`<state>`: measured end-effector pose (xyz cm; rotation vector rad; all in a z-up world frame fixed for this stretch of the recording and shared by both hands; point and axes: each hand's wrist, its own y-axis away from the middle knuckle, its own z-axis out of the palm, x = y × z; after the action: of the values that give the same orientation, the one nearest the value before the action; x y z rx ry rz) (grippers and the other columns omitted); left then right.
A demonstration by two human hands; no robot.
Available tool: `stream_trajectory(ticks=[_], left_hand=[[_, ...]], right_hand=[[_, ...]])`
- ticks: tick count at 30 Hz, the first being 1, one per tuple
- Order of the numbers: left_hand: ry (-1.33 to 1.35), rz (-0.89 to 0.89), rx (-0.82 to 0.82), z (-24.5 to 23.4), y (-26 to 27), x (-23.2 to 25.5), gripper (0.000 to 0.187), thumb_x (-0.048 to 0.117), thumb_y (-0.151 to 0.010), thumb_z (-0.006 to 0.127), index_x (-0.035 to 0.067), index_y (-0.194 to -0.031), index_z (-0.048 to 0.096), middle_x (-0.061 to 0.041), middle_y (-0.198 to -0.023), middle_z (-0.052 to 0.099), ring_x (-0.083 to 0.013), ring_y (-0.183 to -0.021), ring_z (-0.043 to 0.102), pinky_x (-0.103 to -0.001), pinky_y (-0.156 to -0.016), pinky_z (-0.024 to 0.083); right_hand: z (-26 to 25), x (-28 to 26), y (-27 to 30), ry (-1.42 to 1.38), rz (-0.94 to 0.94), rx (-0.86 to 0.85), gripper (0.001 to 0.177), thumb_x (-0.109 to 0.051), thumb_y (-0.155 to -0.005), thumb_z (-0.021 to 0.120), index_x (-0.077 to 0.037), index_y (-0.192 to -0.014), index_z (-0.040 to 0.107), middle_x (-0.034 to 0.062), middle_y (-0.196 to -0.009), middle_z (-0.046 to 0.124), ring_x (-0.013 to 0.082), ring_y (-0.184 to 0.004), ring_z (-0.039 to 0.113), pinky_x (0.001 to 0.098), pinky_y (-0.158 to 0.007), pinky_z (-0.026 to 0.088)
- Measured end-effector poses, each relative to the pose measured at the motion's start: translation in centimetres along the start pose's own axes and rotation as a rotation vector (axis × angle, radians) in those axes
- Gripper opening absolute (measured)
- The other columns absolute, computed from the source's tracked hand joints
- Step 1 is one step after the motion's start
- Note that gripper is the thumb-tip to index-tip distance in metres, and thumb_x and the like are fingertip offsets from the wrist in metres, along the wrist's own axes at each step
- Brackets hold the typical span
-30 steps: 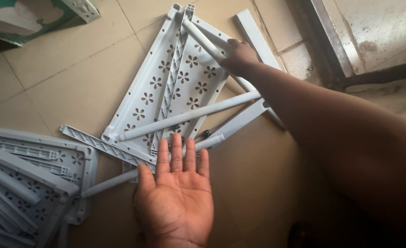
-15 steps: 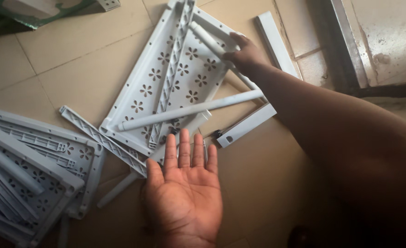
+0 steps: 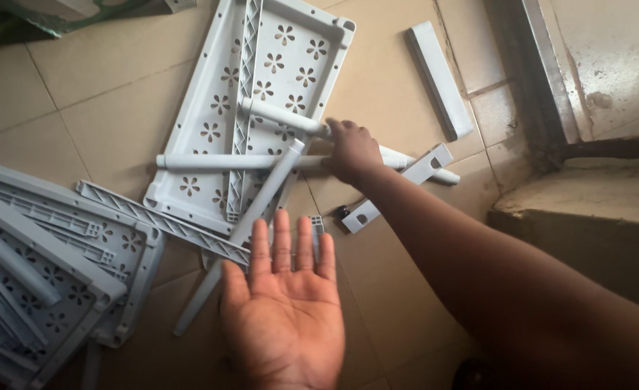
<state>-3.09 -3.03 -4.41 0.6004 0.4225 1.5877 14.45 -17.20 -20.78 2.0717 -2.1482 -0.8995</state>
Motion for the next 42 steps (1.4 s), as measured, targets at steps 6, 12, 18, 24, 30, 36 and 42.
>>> stream_trajectory(ticks=[6, 12, 18, 24, 30, 36, 42], left_hand=[[0.013, -0.002, 0.025, 0.9, 0.0, 0.9, 0.072, 0.058, -0.104, 0.037, 0.008, -0.157, 0.03, -0.012, -0.169, 0.031, -0.0369, -0.155, 0.026, -0.056, -0.119, 0.027], [0.232, -0.084, -0.487, 1.5, -0.2, 0.7, 0.064, 0.053, -0.121, 0.03, 0.004, -0.163, 0.021, -0.014, -0.17, 0.019, -0.0347, -0.156, 0.017, -0.054, -0.13, 0.018], [-0.039, -0.008, 0.05, 0.6, -0.4, 0.8, 0.07, 0.056, -0.103, 0.037, 0.008, -0.154, 0.033, -0.013, -0.168, 0.034, -0.0376, -0.154, 0.029, -0.056, -0.117, 0.026], [-0.164, 0.003, 0.225, 1.5, -1.0, 1.2, 0.07, 0.055, -0.101, 0.037, 0.007, -0.152, 0.037, -0.013, -0.167, 0.039, -0.0362, -0.153, 0.032, -0.055, -0.114, 0.028], [-0.617, -0.08, 0.649, 4.7, -1.4, 0.8, 0.065, 0.044, -0.097, 0.054, 0.014, -0.153, 0.043, -0.008, -0.16, 0.046, -0.0216, -0.15, 0.037, -0.044, -0.121, 0.025], [-0.94, -0.414, 0.613, 6.9, -1.6, -1.1, 0.044, 0.023, -0.092, 0.064, 0.006, -0.133, 0.067, -0.013, -0.117, 0.074, -0.0307, -0.102, 0.072, -0.044, -0.082, 0.053], [-0.912, -0.275, 0.59, 5.2, -2.3, -2.0, 0.046, 0.018, -0.092, 0.06, 0.013, -0.137, 0.063, -0.009, -0.111, 0.073, -0.0264, -0.093, 0.068, -0.046, -0.075, 0.051]], right_hand=[[0.3, -0.2, 1.7, 0.138, -0.105, -0.06, 0.063, -0.036, -0.081, 0.077, -0.023, -0.14, 0.058, 0.0088, -0.132, 0.062, 0.0348, -0.119, 0.058, 0.0525, -0.097, 0.046], [1.7, 0.2, 2.9, 0.14, -0.156, -0.092, 0.053, -0.041, -0.078, 0.076, -0.02, -0.126, 0.068, 0.0093, -0.114, 0.07, 0.0329, -0.113, 0.062, 0.0461, -0.097, 0.05], [2.1, -1.6, 3.1, -0.247, -0.042, -0.053, 0.043, -0.046, -0.086, 0.074, -0.012, -0.112, 0.074, 0.018, -0.101, 0.072, 0.0369, -0.097, 0.068, 0.0476, -0.087, 0.053], [-1.0, -3.6, 3.3, -0.511, -0.023, 0.088, 0.036, -0.035, -0.086, 0.075, -0.008, -0.109, 0.075, 0.0161, -0.094, 0.076, 0.0295, -0.086, 0.073, 0.0412, -0.08, 0.056], [-4.4, -6.5, 5.7, -1.039, 0.261, -0.144, 0.043, -0.037, -0.09, 0.072, 0.0, -0.113, 0.071, 0.0084, -0.086, 0.075, 0.017, -0.074, 0.069, 0.0314, -0.068, 0.055], [-6.4, -9.8, 7.5, -1.446, 0.361, -0.254, 0.043, -0.033, -0.093, 0.071, 0.005, -0.114, 0.072, 0.0076, -0.082, 0.071, 0.0145, -0.068, 0.062, 0.0277, -0.063, 0.051], [-10.5, -8.8, 8.8, -1.134, 0.237, -0.346, 0.039, -0.022, -0.085, 0.074, 0.0, -0.117, 0.073, 0.0064, -0.084, 0.073, 0.0134, -0.075, 0.068, 0.0283, -0.069, 0.054]])
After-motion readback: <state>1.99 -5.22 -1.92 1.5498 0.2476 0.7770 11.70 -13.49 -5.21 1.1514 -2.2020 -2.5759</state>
